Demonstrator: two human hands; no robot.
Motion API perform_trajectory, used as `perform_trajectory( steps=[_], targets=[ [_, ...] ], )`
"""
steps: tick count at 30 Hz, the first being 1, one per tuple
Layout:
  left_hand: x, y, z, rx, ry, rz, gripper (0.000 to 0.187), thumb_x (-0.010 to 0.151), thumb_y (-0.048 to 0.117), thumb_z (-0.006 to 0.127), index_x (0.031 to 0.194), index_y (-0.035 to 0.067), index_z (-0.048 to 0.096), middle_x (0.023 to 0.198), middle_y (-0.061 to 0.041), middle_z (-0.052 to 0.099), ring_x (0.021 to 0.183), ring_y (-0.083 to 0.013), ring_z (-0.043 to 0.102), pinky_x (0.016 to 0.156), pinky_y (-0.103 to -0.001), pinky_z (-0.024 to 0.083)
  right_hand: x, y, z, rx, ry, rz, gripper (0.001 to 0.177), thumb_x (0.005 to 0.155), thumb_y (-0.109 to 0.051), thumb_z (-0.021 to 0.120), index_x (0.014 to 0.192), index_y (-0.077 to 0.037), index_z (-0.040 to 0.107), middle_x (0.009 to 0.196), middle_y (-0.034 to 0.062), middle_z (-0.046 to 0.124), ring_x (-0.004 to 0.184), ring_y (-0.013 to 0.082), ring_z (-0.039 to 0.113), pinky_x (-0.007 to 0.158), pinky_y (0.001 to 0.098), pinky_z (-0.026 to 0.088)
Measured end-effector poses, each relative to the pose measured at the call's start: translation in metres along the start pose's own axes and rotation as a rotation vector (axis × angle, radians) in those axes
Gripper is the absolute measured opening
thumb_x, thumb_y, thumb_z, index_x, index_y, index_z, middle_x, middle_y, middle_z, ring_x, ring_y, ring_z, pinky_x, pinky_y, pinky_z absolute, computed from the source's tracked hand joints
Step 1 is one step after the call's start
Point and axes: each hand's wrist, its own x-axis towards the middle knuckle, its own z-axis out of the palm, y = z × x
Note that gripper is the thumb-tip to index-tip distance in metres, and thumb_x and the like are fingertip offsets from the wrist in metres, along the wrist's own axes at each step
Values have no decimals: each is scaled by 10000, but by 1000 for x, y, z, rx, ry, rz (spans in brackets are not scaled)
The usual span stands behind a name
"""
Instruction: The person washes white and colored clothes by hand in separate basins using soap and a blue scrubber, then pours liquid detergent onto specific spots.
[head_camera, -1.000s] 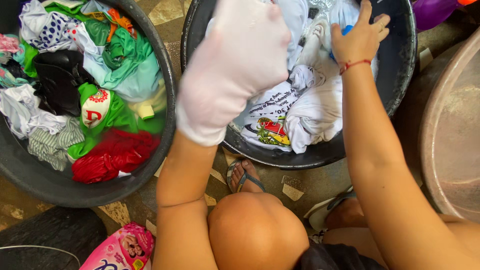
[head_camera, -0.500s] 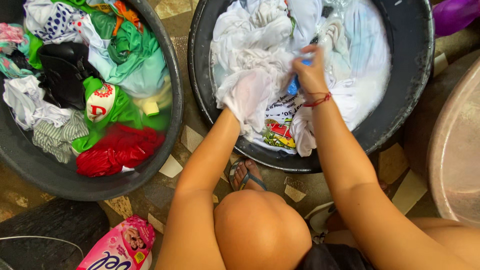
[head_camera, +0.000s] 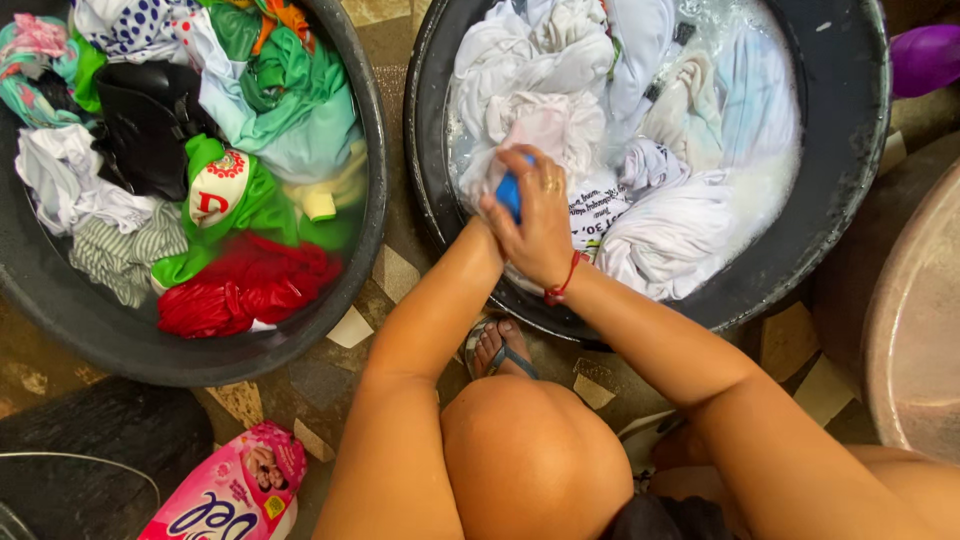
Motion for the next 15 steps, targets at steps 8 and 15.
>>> perform_trajectory(
  steps=[8,15],
  targets=[
    [-14,4,70,621,340,287,419,1069,367,447,1320,84,627,1252,-1,646,1181,-160,600,1034,-320,452,34,29,0,672,117,683,288,1084,-222,589,1290,-24,618,1150,123,659,1038,227,616,910,334,498],
    [-24,-5,24,737,248,384,374,1068,252,451,1238,-6,662,1112,-154,734,1015,-239,694,908,-347,559,45,-25,-52,1012,-154,890,224,887,-79,720,1099,-29,667,952,47,688,789,143,679,698,305,575]
  ],
)
